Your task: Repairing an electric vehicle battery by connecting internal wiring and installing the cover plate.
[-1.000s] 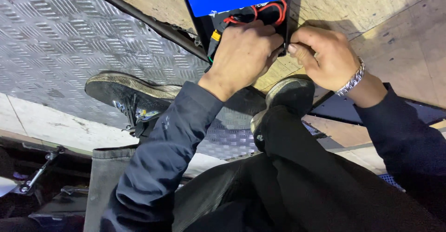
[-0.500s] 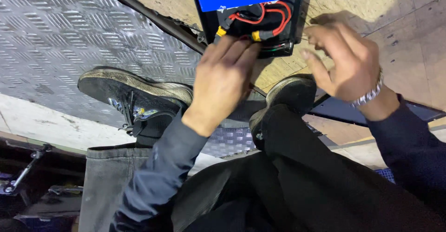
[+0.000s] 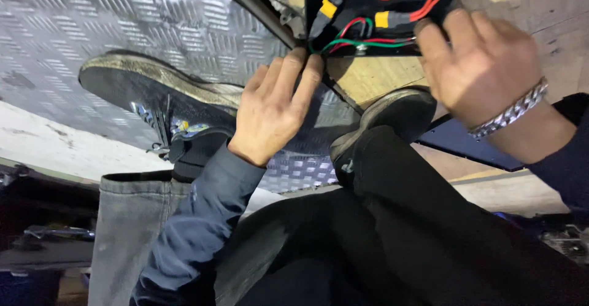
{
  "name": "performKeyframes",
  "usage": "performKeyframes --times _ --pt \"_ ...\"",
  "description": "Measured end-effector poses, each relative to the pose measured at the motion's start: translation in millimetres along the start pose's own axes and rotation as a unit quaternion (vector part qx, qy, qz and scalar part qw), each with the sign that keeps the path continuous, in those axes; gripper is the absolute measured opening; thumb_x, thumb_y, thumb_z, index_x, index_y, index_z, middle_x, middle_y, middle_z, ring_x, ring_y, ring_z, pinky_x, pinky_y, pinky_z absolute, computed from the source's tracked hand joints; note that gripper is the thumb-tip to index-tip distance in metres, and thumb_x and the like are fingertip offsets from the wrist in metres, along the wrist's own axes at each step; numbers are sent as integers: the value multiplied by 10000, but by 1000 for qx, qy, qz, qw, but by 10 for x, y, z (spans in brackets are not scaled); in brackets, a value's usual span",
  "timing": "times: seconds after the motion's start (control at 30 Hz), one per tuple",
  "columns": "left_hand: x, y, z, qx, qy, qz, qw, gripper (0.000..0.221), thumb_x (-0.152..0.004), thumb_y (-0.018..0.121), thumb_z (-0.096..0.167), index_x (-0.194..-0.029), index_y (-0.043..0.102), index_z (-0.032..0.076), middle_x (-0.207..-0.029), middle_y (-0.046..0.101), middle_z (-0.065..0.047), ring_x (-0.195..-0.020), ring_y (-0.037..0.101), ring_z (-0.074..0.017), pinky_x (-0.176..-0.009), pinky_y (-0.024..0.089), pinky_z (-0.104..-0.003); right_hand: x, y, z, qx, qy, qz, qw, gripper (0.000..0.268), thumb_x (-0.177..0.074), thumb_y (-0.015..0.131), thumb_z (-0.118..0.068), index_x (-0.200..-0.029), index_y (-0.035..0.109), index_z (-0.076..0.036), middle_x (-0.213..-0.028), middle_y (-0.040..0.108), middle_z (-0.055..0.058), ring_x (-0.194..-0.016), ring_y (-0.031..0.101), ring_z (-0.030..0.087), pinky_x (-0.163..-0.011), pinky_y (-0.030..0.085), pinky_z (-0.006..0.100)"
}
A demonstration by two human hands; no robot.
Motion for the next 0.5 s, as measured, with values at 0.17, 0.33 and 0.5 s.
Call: performKeyframes --times 0.17,0.33,0.5 --pt "113 40 -98 61 23 34 997 243 -1111 508 -17 -1345 557 -57 -1208 615 -196 -905 649 -270 -721 514 -367 63 107 -19 -66 19 -74 995 240 -969 740 -360 -1166 653 -253 -939 582 -48 -870 658 121 -674 541 249" --pt "27 14 -130 274 -94 53 956 206 -1106 600 91 -1272 588 -30 -1130 623 -176 -919 696 -313 -766 619 -398 76 143 -37 -76 29 -82 993 220 -971 751 -292 -1170 687 -222 -910 602 -46 -866 662 121 -659 529 249" --pt "-37 48 -189 440 -183 65 877 156 -1064 577 122 -1094 631 -21 -1009 663 -144 -898 676 -283 -794 534 -355 111 216 -42 -82 38 -80 993 341 -916 718 -312 -1249 707 -239 -967 621 -39 -900 678 144 -730 555 275"
Point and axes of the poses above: each hand's wrist, its own x-axis away from the middle knuckle, its own y-axis out of the palm, z = x × y, the point moved 3 cm from there along -x, towards the middle knuckle
